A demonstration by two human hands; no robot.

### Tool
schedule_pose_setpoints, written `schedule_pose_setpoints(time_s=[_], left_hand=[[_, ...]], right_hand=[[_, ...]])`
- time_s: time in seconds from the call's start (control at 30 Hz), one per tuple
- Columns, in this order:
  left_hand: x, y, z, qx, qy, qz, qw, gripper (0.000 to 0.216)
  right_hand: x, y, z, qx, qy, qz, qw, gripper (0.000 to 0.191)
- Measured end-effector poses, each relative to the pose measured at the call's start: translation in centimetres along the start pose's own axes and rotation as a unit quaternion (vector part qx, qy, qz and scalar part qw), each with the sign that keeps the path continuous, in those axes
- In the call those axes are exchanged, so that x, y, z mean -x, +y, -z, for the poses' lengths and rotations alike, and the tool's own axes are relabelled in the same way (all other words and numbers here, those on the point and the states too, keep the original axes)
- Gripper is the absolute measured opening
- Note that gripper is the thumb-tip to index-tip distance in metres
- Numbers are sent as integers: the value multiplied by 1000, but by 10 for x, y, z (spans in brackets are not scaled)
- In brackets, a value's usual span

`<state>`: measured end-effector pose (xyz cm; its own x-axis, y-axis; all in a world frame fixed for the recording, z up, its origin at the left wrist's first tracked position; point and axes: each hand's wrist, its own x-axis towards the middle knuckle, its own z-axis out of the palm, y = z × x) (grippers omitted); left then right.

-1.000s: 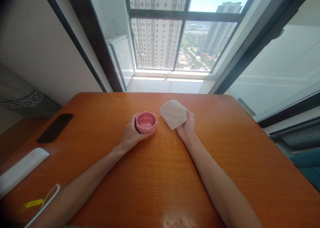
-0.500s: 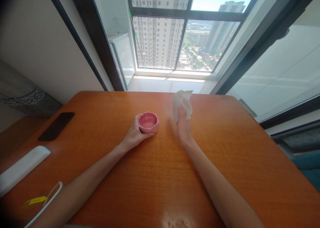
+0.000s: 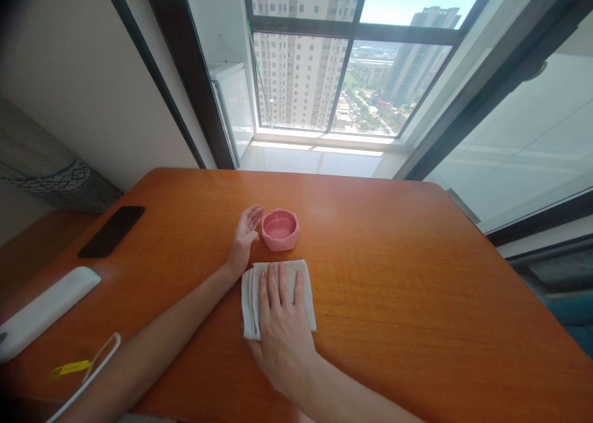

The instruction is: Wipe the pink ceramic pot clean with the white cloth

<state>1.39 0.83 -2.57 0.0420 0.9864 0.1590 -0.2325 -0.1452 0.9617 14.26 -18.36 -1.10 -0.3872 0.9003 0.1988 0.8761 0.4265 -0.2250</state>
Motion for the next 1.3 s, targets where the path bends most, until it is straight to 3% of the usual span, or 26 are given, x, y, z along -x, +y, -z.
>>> schedule_pose_setpoints(time_s=[0.17, 0.23, 0.3, 0.4, 0.5, 0.6, 0.7, 0.87, 1.13, 1.3], left_hand=[[-10, 0, 3, 34, 20, 40, 998, 72], [-14, 3, 8, 5, 29, 33, 999, 62], [-15, 8, 13, -74, 25, -3, 997, 50], [-16, 16, 24, -251, -5, -89, 964, 40], [-18, 16, 34, -401, -32, -144, 904, 45], [-21, 5, 41, -466, -35, -137, 873, 56], [-22, -8, 45, -472, -36, -122, 872, 62], [-22, -13, 47, -510, -39, -132, 849, 62], [-14, 13, 34, -709, -83, -83, 695, 65], [-14, 12, 34, -717, -83, -81, 687, 63]], right_hand=[[-16, -10, 4, -31, 8, -35, 999, 100], [-18, -10, 14, -78, 14, -35, 996, 106], [-25, 0, 30, -135, 43, -34, 989, 99], [-51, 41, 57, -195, 133, -67, 969, 65], [-90, 106, 66, -132, 181, -121, 967, 57], [-116, 162, 50, -25, 131, -202, 970, 62], [-121, 190, 26, 26, 42, -226, 973, 66], [-116, 193, 12, 68, 2, -219, 973, 68], [-119, 188, 21, 109, -40, -235, 965, 69], [-119, 187, 21, 124, -47, -236, 963, 69]])
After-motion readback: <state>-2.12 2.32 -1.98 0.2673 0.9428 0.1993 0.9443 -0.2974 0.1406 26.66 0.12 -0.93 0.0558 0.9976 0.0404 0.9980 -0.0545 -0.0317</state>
